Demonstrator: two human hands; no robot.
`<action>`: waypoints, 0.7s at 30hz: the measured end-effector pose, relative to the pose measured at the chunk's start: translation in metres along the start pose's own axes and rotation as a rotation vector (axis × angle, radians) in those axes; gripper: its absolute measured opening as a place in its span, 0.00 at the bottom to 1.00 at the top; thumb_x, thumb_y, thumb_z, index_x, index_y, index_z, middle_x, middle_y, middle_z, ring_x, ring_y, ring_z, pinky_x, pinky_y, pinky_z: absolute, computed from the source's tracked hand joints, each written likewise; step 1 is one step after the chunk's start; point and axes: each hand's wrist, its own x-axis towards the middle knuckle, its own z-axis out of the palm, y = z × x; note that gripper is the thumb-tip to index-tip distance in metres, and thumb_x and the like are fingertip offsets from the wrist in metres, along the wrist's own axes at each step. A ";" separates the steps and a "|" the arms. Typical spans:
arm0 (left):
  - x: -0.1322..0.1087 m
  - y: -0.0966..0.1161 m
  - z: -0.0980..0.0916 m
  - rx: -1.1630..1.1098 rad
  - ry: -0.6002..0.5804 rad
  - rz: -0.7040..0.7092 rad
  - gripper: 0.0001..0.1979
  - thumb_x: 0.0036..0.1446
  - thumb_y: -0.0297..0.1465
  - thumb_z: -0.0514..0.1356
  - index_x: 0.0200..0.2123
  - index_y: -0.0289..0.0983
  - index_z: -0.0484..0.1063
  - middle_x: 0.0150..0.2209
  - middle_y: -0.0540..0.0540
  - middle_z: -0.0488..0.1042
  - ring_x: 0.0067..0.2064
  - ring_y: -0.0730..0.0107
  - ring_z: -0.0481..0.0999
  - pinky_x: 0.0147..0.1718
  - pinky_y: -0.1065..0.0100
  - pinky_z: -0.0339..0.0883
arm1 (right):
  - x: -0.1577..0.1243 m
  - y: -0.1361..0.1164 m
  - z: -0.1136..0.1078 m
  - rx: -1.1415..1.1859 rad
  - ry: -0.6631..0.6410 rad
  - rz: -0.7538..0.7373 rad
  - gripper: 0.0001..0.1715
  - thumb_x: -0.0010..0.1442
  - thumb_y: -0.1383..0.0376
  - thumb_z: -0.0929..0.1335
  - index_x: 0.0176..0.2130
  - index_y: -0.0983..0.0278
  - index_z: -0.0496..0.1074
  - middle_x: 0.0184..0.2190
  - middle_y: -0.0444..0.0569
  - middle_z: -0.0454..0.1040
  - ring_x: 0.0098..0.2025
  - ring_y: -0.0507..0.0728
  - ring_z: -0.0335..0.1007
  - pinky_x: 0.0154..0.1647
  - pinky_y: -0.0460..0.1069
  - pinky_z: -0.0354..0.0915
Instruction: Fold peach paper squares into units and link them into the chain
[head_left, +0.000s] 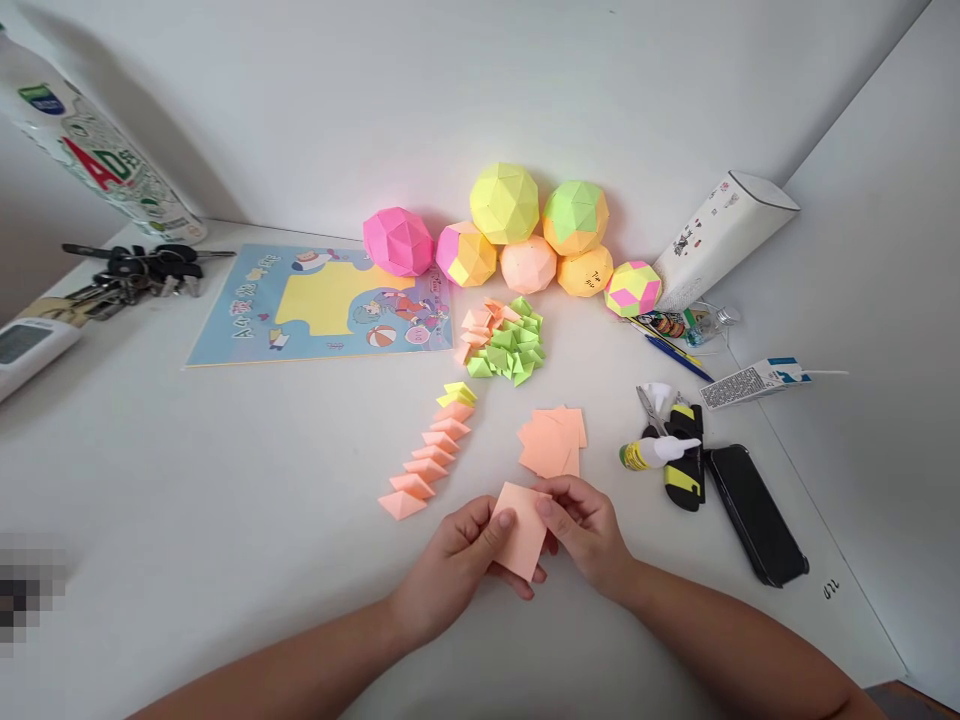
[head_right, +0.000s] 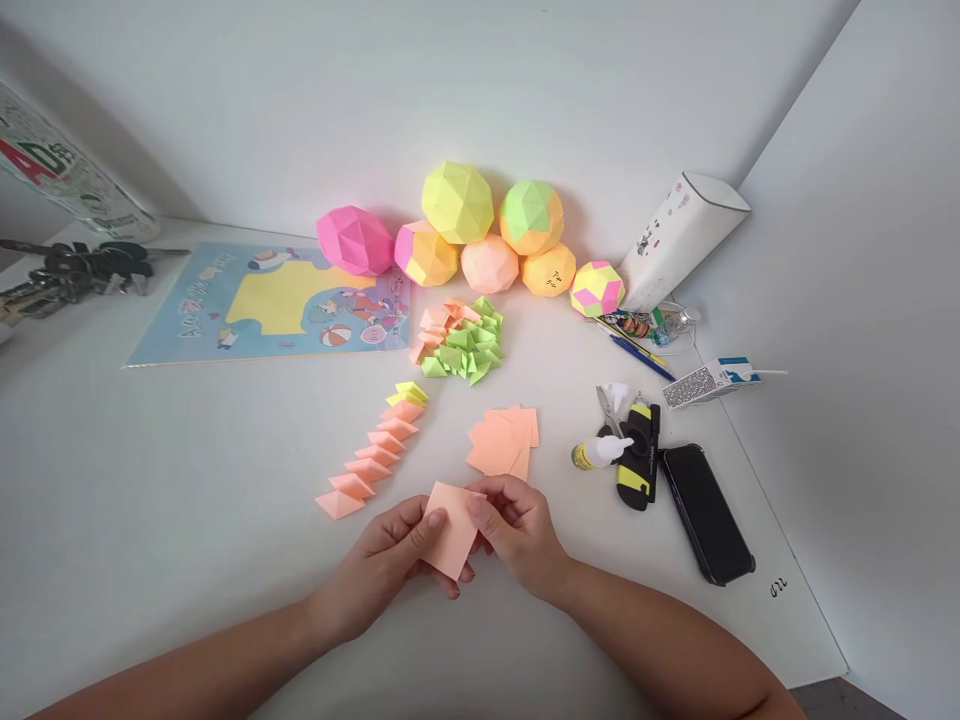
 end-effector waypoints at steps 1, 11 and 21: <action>0.000 0.000 0.000 -0.001 -0.004 -0.003 0.19 0.58 0.42 0.54 0.41 0.33 0.72 0.40 0.38 0.77 0.33 0.61 0.78 0.30 0.62 0.73 | 0.000 -0.001 0.000 0.003 -0.007 0.005 0.12 0.57 0.56 0.67 0.33 0.64 0.69 0.19 0.42 0.68 0.19 0.49 0.64 0.19 0.45 0.63; -0.001 0.002 -0.001 -0.044 -0.050 -0.018 0.17 0.58 0.42 0.54 0.38 0.33 0.71 0.39 0.38 0.77 0.33 0.61 0.77 0.31 0.62 0.73 | 0.001 -0.003 0.000 0.009 -0.002 0.019 0.20 0.58 0.51 0.65 0.27 0.63 0.60 0.16 0.39 0.64 0.17 0.48 0.60 0.17 0.43 0.57; -0.004 -0.004 0.004 0.044 0.166 0.100 0.13 0.55 0.41 0.59 0.33 0.36 0.66 0.35 0.44 0.77 0.30 0.68 0.76 0.32 0.64 0.72 | 0.002 0.000 -0.003 -0.123 -0.012 -0.333 0.04 0.56 0.63 0.69 0.32 0.59 0.76 0.30 0.47 0.73 0.26 0.51 0.67 0.23 0.47 0.66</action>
